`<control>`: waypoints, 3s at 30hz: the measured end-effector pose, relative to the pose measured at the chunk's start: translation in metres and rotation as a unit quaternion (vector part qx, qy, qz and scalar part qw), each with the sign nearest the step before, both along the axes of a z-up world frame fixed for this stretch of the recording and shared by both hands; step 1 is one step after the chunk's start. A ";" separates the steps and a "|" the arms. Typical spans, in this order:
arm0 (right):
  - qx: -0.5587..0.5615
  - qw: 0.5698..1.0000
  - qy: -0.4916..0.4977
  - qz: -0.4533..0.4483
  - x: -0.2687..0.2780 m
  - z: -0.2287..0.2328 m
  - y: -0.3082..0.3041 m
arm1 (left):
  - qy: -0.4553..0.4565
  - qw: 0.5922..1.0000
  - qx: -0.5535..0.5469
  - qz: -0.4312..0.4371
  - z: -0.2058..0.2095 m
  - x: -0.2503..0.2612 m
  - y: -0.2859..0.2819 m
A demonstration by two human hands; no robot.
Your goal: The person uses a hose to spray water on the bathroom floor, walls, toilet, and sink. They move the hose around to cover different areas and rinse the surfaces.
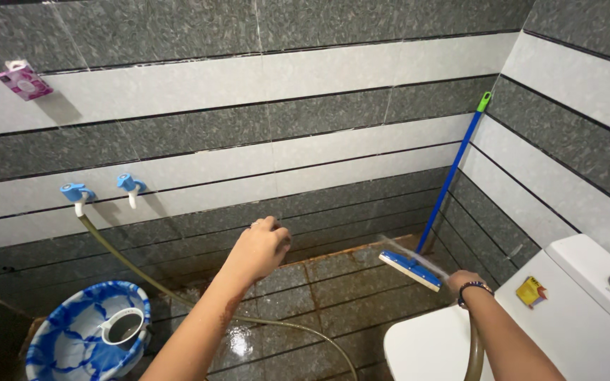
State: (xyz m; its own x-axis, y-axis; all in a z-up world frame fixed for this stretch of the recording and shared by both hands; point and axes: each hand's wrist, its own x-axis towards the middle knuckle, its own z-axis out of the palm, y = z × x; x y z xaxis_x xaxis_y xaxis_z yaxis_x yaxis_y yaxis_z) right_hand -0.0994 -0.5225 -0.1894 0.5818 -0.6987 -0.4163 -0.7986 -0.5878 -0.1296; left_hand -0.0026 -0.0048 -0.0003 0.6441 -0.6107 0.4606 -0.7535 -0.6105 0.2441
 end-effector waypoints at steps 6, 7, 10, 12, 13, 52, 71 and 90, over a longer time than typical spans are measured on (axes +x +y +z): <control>0.098 0.995 0.030 -0.019 0.009 -0.012 0.021 | -0.003 1.000 -0.006 -0.003 0.001 -0.001 0.000; 0.117 0.992 0.036 -0.024 0.011 -0.012 0.023 | -0.001 1.000 -0.004 -0.002 0.001 -0.001 0.001; 0.068 0.990 0.101 0.067 0.025 -0.018 0.035 | 0.001 1.000 0.000 0.004 0.001 -0.003 0.001; 0.090 0.992 0.075 0.040 0.029 -0.022 0.043 | 0.006 1.000 0.007 0.011 0.001 -0.004 0.001; 0.099 0.992 0.067 0.043 0.032 -0.024 0.047 | 0.010 1.000 0.014 0.016 0.001 -0.004 0.002; 0.200 0.805 -0.510 0.229 0.159 0.208 0.250 | 0.356 0.895 -0.115 -0.244 0.005 -0.034 -0.046; 0.575 0.656 -0.482 0.084 0.151 0.216 0.312 | 0.319 0.928 -0.191 -0.032 0.019 -0.004 -0.019; 0.450 0.623 -0.623 0.146 0.150 0.251 0.309 | 0.241 0.960 -0.086 -0.115 0.069 0.054 -0.048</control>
State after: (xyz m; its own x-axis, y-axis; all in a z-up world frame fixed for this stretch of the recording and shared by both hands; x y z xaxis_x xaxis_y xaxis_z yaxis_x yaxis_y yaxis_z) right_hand 0.0506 -0.2132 0.0612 0.8927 -0.2975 0.3384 0.3751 0.0747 -0.9240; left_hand 0.0517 -0.0526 0.0691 0.6645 -0.7044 0.2496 -0.6380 -0.3607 0.6804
